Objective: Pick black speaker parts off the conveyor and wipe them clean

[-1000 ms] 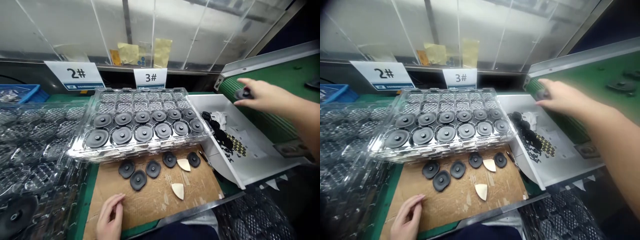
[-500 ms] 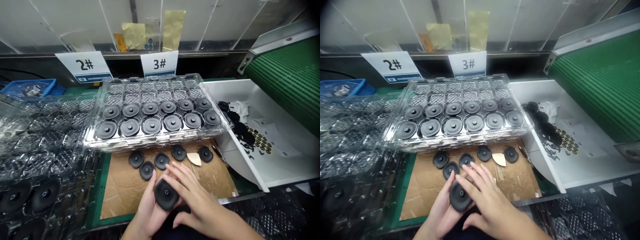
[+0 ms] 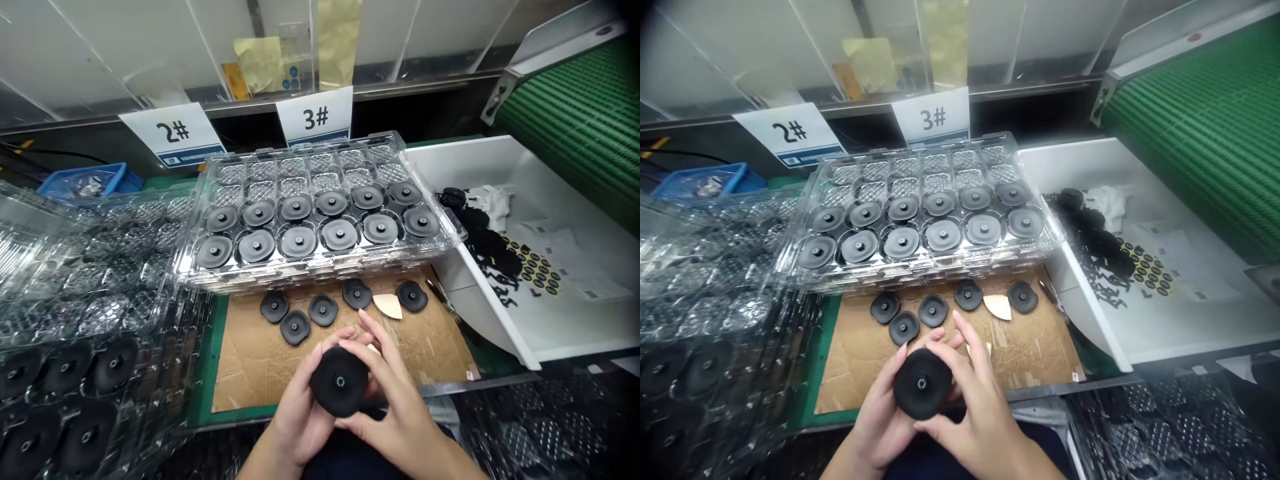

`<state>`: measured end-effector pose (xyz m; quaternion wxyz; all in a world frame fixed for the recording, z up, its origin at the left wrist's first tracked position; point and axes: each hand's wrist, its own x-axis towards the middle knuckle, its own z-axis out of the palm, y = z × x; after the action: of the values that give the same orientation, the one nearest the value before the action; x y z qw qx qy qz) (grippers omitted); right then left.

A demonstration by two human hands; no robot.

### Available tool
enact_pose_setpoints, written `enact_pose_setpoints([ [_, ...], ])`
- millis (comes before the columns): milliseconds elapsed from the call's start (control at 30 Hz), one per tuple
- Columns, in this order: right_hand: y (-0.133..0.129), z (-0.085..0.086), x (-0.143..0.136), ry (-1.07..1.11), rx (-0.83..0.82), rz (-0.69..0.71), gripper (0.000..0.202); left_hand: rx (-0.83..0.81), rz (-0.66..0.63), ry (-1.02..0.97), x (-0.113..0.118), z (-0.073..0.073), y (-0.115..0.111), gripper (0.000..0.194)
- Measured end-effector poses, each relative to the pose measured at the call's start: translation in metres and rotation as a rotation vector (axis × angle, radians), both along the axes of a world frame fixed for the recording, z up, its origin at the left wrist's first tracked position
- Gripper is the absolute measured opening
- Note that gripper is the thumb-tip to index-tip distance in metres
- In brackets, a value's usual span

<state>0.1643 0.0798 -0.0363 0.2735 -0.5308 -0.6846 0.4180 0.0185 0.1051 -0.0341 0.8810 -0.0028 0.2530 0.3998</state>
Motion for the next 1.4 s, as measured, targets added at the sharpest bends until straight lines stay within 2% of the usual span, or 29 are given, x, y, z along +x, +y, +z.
enact_pose_setpoints([
  [67,-0.001,0.002,0.006,0.047,-0.034,0.043,0.067,0.079,-0.103,-0.020,-0.006,-0.002,-0.001,0.041],
  [233,-0.004,0.006,0.014,0.132,-0.067,0.159,0.069,0.207,-0.377,0.011,-0.019,-0.007,-0.002,0.060],
  [367,-0.008,0.007,0.016,0.136,-0.075,0.216,0.075,0.215,-0.410,-0.001,-0.024,-0.008,-0.005,0.064],
  [467,-0.008,-0.004,0.022,0.062,-0.074,0.163,0.083,0.197,-0.346,-0.012,-0.026,-0.009,-0.009,0.057],
  [600,-0.002,-0.044,0.033,-0.186,-0.068,-0.168,0.047,0.102,-0.140,0.053,-0.032,-0.011,-0.017,0.046],
  [667,-0.001,-0.065,0.035,-0.283,-0.068,-0.258,0.037,0.053,-0.045,0.089,-0.033,-0.011,-0.021,0.043],
  [767,-0.006,-0.087,0.032,-0.286,-0.043,-0.241,0.026,0.019,0.064,0.163,-0.034,-0.011,-0.025,0.040],
  [867,-0.009,-0.092,0.026,-0.231,-0.016,-0.181,0.022,0.013,0.129,0.217,-0.033,-0.010,-0.027,0.041],
  [933,-0.004,-0.086,0.024,-0.187,-0.007,-0.142,0.020,0.009,0.153,0.241,-0.032,-0.009,-0.027,0.044],
  [1000,0.007,-0.068,0.020,-0.143,0.000,-0.124,0.018,0.012,0.160,0.253,-0.029,-0.009,-0.026,0.047],
  [1067,0.019,-0.040,0.013,-0.100,0.016,-0.133,0.019,0.036,0.154,0.259,-0.026,-0.008,-0.026,0.049],
  [1167,0.029,0.012,-0.006,0.052,0.111,-0.115,0.024,0.080,0.158,0.301,-0.019,-0.006,-0.026,0.051],
  [1267,0.029,0.050,-0.024,0.158,0.168,0.038,0.025,0.095,0.177,0.351,-0.016,-0.004,-0.027,0.052],
  [1333,0.030,0.062,-0.030,0.128,0.082,0.169,0.022,0.103,0.206,0.389,-0.017,-0.003,-0.028,0.050],
  [1400,0.034,0.065,-0.033,0.078,0.036,0.233,0.020,0.116,0.211,0.412,-0.019,-0.002,-0.029,0.047],
])
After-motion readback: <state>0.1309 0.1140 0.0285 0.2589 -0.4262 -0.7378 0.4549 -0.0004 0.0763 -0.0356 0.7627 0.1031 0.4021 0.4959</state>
